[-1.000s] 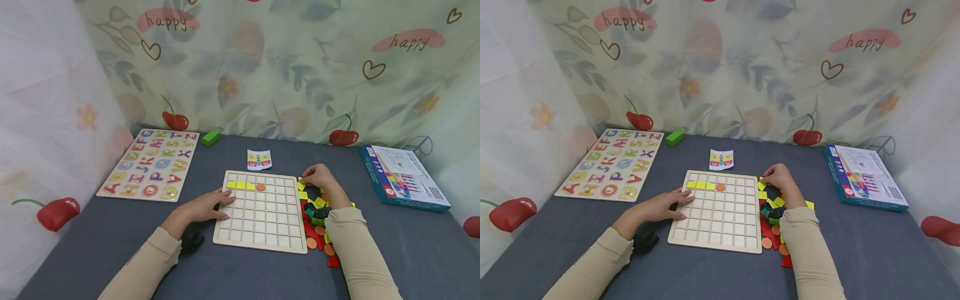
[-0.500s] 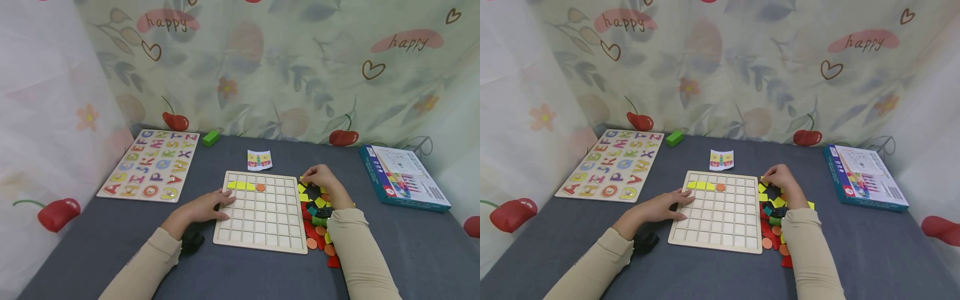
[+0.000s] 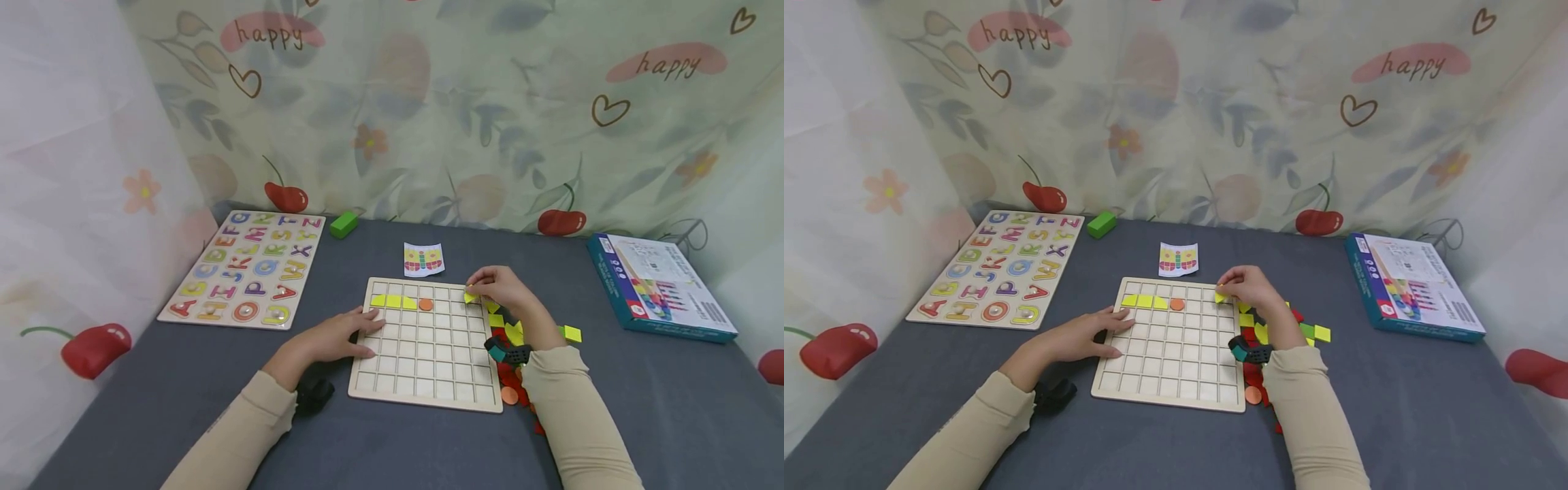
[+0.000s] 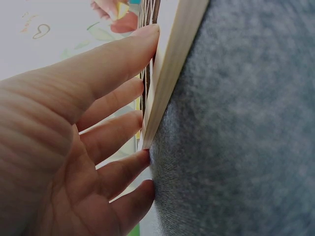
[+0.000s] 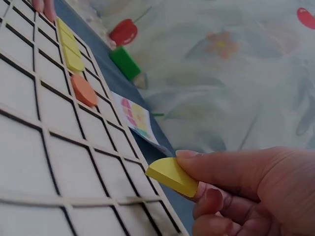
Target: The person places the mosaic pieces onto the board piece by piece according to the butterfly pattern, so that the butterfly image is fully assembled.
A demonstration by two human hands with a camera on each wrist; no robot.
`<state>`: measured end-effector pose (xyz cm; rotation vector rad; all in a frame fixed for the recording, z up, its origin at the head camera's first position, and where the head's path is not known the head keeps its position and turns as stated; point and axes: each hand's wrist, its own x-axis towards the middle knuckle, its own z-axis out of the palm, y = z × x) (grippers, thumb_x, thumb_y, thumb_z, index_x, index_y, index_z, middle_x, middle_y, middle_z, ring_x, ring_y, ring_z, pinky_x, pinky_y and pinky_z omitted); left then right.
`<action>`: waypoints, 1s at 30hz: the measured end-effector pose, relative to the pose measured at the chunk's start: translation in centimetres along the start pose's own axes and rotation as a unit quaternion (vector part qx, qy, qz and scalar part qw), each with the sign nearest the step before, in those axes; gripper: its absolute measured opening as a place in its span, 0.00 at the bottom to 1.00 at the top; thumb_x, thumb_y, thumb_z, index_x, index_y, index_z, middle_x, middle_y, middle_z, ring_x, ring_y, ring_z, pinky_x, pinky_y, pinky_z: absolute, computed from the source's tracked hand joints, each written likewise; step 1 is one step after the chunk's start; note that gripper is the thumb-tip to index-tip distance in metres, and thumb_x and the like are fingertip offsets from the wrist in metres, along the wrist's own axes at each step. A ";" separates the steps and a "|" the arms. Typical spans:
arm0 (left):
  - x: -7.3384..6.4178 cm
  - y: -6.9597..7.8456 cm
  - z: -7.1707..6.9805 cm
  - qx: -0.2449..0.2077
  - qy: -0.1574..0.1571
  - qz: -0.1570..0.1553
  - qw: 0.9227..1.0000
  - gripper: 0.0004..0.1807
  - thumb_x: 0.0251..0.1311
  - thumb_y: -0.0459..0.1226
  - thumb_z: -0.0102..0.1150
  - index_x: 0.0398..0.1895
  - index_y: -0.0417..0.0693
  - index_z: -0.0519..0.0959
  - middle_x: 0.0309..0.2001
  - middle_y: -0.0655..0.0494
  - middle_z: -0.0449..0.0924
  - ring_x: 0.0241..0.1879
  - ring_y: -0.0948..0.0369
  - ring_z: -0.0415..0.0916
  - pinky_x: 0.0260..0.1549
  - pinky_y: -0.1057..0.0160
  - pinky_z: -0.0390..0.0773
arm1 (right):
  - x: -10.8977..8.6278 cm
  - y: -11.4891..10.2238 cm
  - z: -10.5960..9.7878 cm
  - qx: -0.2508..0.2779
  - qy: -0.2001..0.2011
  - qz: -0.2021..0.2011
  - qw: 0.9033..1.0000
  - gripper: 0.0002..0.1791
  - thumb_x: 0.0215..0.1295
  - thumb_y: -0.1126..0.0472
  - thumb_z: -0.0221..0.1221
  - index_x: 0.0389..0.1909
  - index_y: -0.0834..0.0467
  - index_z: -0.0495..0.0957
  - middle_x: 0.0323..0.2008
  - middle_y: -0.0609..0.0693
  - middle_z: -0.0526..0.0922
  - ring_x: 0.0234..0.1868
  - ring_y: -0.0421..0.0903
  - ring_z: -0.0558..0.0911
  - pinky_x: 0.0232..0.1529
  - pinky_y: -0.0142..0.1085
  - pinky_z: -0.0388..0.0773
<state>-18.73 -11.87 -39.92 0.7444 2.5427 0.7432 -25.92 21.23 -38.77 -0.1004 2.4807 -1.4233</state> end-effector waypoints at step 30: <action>0.0 0.1 -0.1 -0.004 -0.001 -0.004 1.000 0.34 0.56 0.44 0.63 0.67 0.53 0.64 0.73 0.56 0.52 0.74 0.51 0.39 0.68 0.45 0.51 | 0.2 -0.3 3.3 -0.021 -0.046 -0.031 0.998 0.11 0.58 0.62 0.63 0.39 0.65 0.82 0.36 0.54 0.83 0.32 0.42 0.81 0.37 0.33 0.80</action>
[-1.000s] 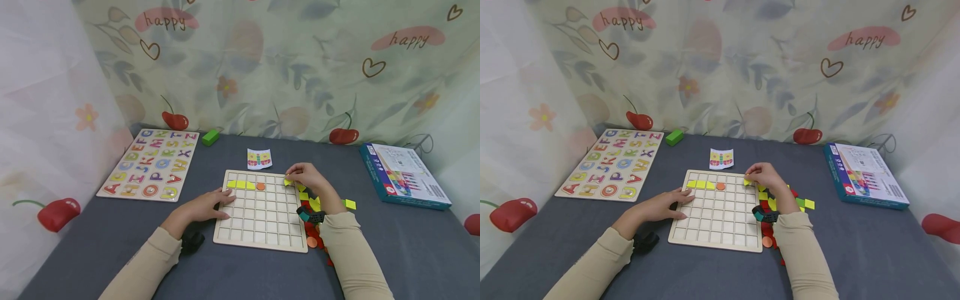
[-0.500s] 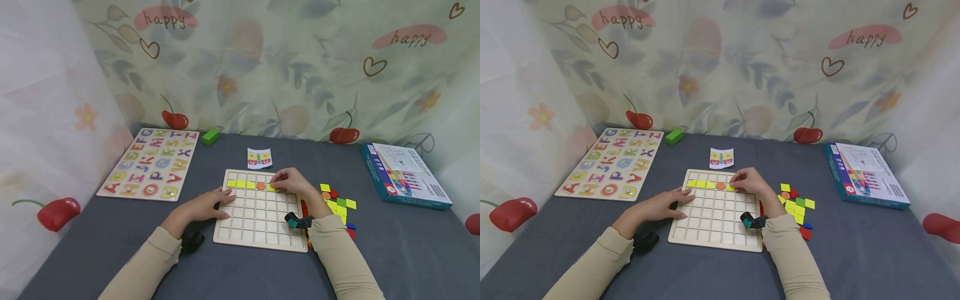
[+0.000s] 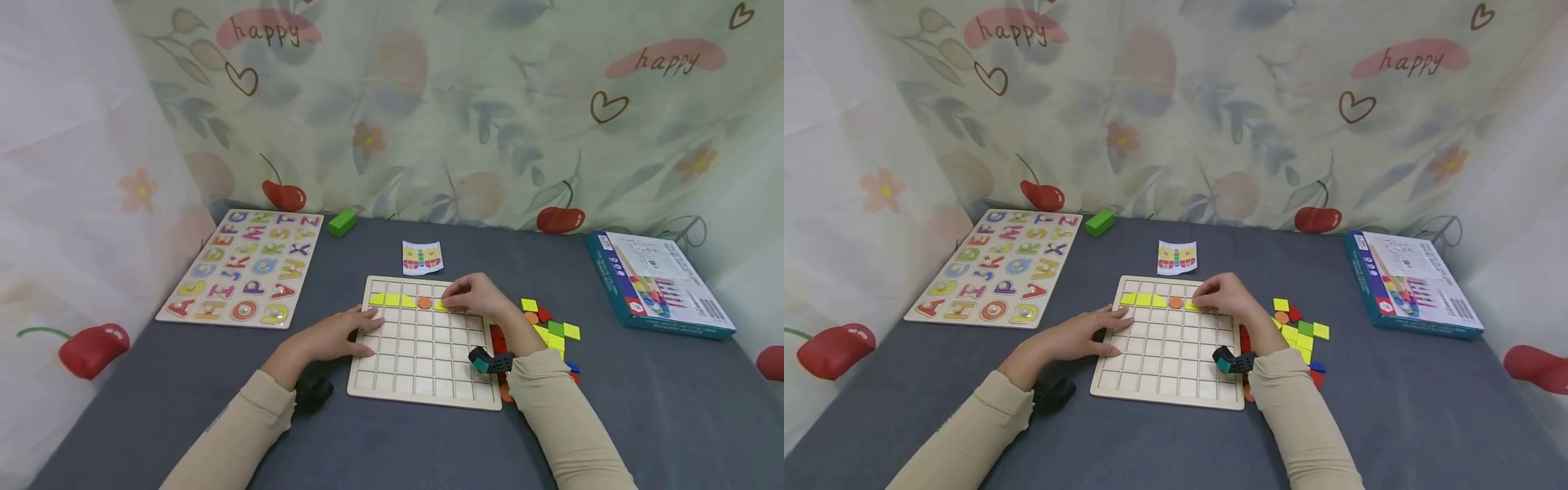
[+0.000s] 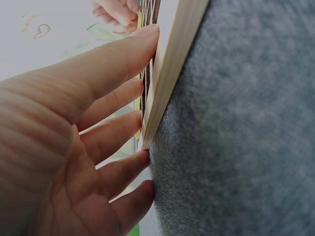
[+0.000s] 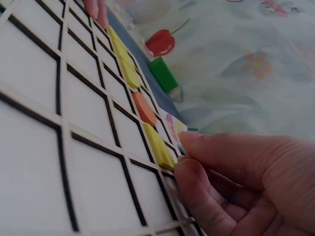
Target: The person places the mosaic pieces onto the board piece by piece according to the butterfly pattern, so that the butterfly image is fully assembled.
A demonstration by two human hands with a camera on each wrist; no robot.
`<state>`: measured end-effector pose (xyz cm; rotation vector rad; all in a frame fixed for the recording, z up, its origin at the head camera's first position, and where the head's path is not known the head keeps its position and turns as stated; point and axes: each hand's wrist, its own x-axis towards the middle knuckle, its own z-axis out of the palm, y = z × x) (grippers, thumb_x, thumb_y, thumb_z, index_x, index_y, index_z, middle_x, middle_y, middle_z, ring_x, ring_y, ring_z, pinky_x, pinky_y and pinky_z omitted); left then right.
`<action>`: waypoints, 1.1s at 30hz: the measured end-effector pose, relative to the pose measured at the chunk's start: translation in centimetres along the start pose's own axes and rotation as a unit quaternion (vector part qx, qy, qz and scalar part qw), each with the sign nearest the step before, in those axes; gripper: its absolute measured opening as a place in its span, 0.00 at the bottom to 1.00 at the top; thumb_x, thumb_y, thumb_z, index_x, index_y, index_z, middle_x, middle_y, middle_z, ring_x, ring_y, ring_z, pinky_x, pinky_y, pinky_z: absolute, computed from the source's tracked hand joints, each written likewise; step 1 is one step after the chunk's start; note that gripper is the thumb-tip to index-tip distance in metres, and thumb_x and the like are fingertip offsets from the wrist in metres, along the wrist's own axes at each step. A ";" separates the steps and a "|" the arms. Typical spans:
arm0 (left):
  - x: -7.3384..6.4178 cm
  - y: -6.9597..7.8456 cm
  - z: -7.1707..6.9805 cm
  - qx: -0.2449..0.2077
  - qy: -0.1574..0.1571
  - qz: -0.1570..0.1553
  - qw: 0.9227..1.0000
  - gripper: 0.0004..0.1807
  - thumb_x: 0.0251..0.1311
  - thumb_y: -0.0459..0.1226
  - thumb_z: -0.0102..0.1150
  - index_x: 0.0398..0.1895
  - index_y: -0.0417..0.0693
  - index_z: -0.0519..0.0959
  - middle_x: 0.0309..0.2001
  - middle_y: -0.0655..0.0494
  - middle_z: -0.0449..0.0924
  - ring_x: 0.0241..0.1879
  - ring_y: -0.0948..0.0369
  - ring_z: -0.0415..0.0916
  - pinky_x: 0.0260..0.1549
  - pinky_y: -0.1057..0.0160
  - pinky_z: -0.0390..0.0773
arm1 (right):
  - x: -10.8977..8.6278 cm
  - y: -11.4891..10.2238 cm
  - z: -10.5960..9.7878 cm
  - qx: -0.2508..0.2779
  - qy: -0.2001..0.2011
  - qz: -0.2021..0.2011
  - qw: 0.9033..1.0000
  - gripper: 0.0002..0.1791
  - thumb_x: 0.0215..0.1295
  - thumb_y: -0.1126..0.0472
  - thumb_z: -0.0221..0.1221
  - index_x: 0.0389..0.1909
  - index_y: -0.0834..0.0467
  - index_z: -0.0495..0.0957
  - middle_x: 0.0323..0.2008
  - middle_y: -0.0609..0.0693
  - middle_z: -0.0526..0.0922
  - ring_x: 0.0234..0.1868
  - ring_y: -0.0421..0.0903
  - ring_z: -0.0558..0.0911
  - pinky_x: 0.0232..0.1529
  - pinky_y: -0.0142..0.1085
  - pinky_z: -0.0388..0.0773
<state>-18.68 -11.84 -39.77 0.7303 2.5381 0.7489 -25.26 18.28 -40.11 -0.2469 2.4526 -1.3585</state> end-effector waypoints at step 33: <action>0.1 -0.2 0.1 -0.003 0.000 0.004 1.000 0.34 0.56 0.44 0.62 0.67 0.53 0.64 0.73 0.55 0.51 0.74 0.50 0.39 0.69 0.47 0.51 | -5.5 4.4 -5.4 -0.062 0.020 0.052 0.997 0.16 0.57 0.62 0.63 0.45 0.67 0.80 0.34 0.52 0.83 0.27 0.43 0.75 0.30 0.32 0.76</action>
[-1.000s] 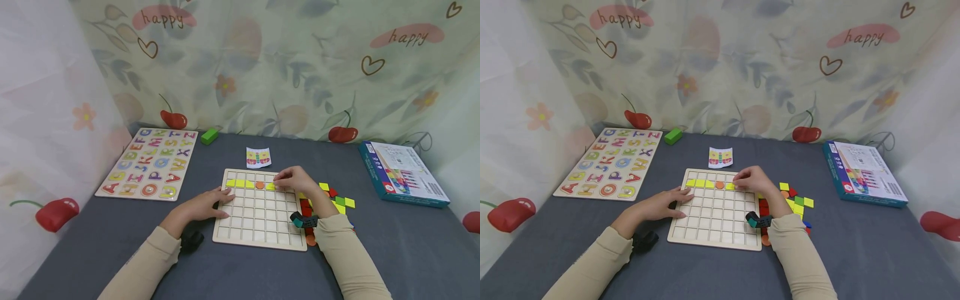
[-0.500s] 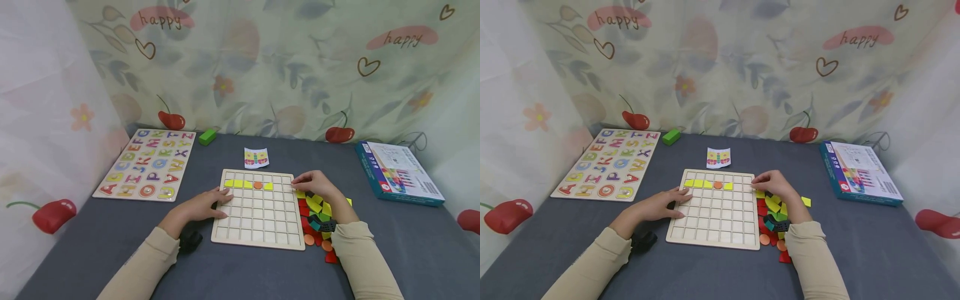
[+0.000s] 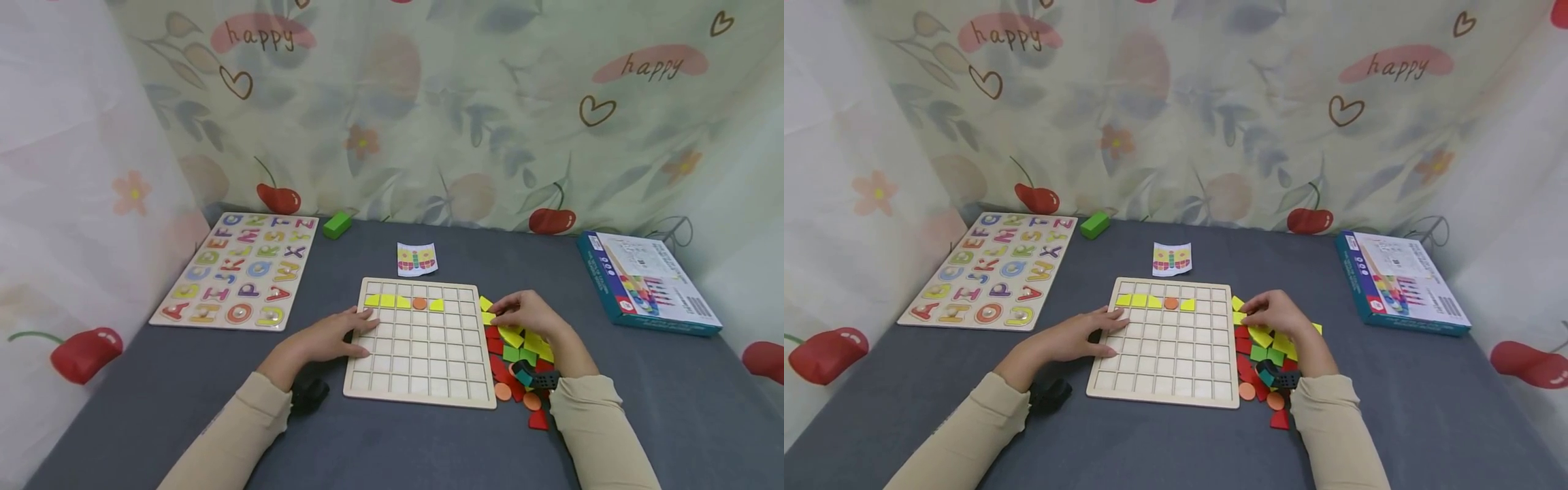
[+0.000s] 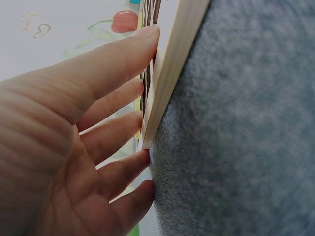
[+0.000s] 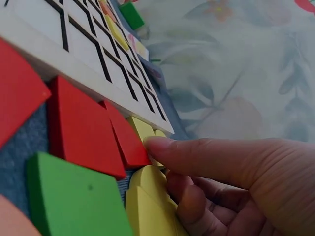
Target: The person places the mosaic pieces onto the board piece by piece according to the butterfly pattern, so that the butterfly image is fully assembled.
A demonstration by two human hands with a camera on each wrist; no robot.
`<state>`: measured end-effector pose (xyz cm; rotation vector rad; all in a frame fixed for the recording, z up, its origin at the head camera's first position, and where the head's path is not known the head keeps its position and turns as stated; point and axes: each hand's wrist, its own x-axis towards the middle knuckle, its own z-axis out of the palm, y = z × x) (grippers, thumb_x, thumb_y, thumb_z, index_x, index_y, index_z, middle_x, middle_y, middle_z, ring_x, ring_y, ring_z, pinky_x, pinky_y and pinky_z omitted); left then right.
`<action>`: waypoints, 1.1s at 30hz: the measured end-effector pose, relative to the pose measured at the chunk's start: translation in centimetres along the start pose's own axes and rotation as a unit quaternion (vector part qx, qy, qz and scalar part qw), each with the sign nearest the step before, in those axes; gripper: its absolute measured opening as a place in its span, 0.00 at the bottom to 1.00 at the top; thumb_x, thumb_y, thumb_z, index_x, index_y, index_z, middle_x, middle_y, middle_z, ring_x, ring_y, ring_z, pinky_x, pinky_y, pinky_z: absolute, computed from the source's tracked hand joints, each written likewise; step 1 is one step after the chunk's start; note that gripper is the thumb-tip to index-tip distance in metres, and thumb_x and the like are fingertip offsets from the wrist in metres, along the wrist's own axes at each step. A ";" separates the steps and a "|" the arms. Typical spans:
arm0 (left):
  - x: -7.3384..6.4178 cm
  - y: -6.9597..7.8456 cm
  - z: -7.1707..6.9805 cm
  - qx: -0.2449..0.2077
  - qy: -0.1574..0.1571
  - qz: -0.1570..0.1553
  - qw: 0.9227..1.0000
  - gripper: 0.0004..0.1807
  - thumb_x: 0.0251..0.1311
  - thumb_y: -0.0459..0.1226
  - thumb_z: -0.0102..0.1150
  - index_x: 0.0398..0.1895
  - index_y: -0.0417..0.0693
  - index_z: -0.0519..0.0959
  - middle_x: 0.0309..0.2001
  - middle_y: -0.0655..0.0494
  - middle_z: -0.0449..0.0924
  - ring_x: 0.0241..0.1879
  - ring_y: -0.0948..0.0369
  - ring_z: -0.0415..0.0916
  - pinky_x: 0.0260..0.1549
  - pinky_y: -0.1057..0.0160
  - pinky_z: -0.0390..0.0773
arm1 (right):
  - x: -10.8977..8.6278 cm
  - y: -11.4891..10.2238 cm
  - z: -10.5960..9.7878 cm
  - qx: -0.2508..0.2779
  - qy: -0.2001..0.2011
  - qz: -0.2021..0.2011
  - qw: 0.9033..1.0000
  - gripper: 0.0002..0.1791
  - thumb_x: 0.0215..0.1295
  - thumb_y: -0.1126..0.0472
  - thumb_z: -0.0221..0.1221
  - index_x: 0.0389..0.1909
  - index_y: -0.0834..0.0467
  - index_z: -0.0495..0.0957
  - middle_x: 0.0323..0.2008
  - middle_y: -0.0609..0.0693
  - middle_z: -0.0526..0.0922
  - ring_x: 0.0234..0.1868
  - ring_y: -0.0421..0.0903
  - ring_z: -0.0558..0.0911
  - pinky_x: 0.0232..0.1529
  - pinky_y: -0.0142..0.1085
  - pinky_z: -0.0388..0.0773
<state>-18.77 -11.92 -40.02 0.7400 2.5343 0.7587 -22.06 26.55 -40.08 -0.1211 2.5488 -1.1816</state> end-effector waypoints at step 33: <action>0.0 0.0 -0.1 -0.004 -0.003 -0.002 1.000 0.34 0.56 0.44 0.62 0.67 0.54 0.64 0.73 0.56 0.51 0.74 0.51 0.38 0.69 0.46 0.50 | 4.2 -3.4 2.9 0.068 -0.005 -0.035 0.997 0.14 0.61 0.62 0.60 0.42 0.68 0.79 0.31 0.52 0.82 0.28 0.43 0.80 0.34 0.33 0.81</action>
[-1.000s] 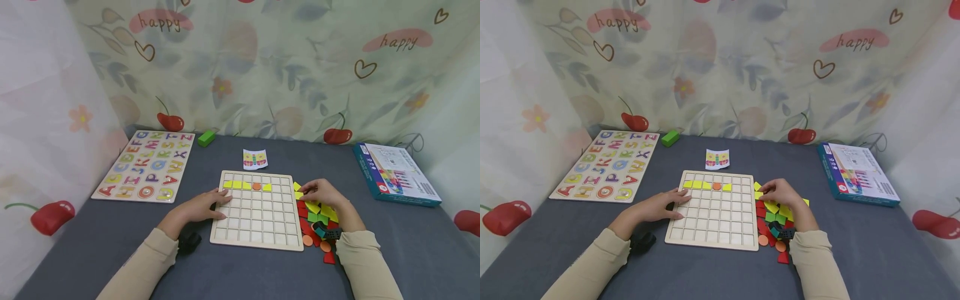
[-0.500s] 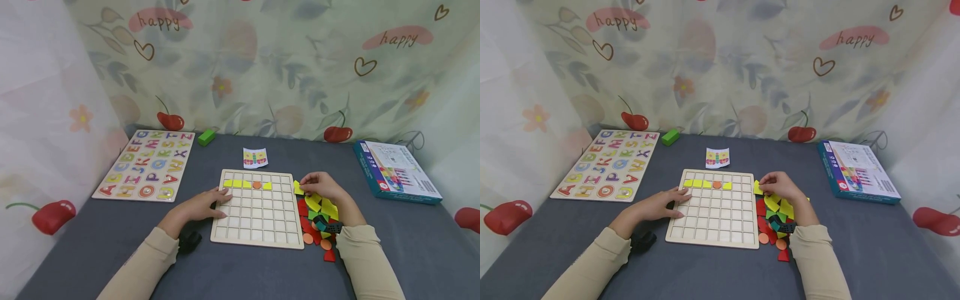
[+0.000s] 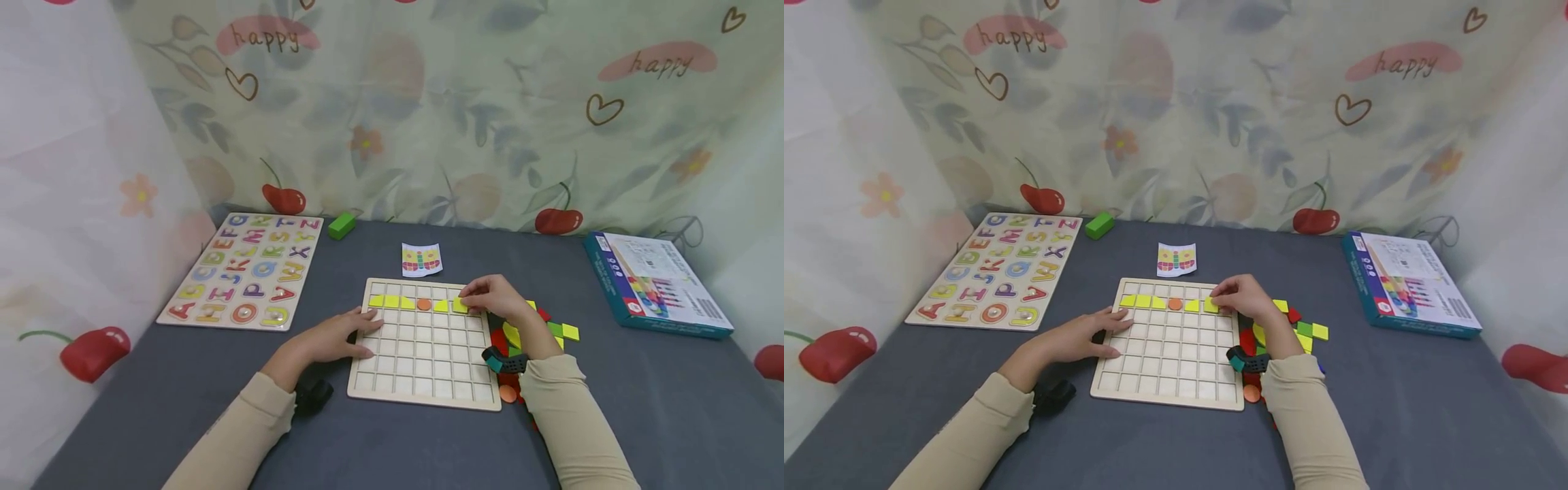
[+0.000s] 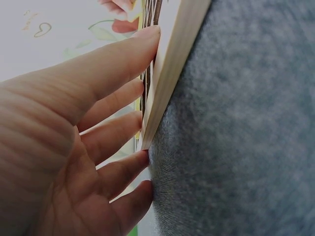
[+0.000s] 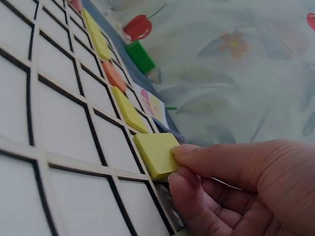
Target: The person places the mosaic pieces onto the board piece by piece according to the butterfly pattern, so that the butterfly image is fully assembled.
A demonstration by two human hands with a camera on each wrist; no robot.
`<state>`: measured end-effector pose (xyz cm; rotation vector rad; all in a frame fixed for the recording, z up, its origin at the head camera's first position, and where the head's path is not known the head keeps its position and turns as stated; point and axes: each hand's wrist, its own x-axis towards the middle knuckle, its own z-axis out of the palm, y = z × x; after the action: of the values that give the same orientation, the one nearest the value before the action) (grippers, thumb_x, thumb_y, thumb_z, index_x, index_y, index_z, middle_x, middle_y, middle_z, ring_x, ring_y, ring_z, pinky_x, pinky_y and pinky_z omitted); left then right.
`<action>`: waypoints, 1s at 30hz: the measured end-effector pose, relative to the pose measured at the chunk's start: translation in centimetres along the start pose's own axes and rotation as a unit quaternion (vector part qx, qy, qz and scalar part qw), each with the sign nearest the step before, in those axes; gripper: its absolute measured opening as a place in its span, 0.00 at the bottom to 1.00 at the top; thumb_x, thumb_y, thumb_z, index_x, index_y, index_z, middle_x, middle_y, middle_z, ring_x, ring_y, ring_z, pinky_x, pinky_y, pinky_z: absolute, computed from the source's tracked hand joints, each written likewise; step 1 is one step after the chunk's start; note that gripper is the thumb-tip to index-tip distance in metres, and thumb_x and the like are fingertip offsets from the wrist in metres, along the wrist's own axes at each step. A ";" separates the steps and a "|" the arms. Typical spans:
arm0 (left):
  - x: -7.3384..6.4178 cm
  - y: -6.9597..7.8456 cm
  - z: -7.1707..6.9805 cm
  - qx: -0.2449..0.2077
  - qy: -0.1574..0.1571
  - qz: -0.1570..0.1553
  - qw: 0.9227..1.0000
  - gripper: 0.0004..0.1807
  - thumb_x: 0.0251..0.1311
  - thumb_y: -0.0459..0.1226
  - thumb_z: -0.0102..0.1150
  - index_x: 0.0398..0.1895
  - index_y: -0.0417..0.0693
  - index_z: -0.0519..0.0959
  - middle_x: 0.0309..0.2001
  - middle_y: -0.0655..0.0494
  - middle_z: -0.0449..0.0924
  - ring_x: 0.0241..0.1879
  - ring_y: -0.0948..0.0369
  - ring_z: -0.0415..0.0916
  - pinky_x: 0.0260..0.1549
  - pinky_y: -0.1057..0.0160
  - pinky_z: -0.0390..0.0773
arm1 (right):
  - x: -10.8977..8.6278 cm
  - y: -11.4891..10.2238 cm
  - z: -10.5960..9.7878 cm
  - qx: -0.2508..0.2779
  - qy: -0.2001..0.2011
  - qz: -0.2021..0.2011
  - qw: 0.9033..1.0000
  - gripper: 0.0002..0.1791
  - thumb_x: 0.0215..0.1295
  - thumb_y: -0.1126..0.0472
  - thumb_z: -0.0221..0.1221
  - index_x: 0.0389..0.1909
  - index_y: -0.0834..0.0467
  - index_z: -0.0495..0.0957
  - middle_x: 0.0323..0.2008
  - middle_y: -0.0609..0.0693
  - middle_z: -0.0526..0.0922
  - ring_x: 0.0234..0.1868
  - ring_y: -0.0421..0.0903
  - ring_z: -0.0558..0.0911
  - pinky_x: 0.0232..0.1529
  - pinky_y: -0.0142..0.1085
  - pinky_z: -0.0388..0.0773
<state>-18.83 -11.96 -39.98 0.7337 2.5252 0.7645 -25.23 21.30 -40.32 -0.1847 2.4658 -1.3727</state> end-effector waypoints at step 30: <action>0.0 -0.1 0.1 -0.004 0.004 0.004 1.000 0.34 0.56 0.43 0.62 0.67 0.53 0.64 0.73 0.56 0.52 0.74 0.50 0.39 0.69 0.47 0.51 | -1.1 1.7 -2.4 -0.043 0.081 0.005 0.996 0.18 0.63 0.63 0.57 0.51 0.69 0.77 0.46 0.65 0.80 0.33 0.39 0.81 0.39 0.32 0.80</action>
<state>-18.80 -12.00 -40.06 0.7400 2.5263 0.7823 -24.93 24.47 -40.33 -0.0834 2.6563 -1.3267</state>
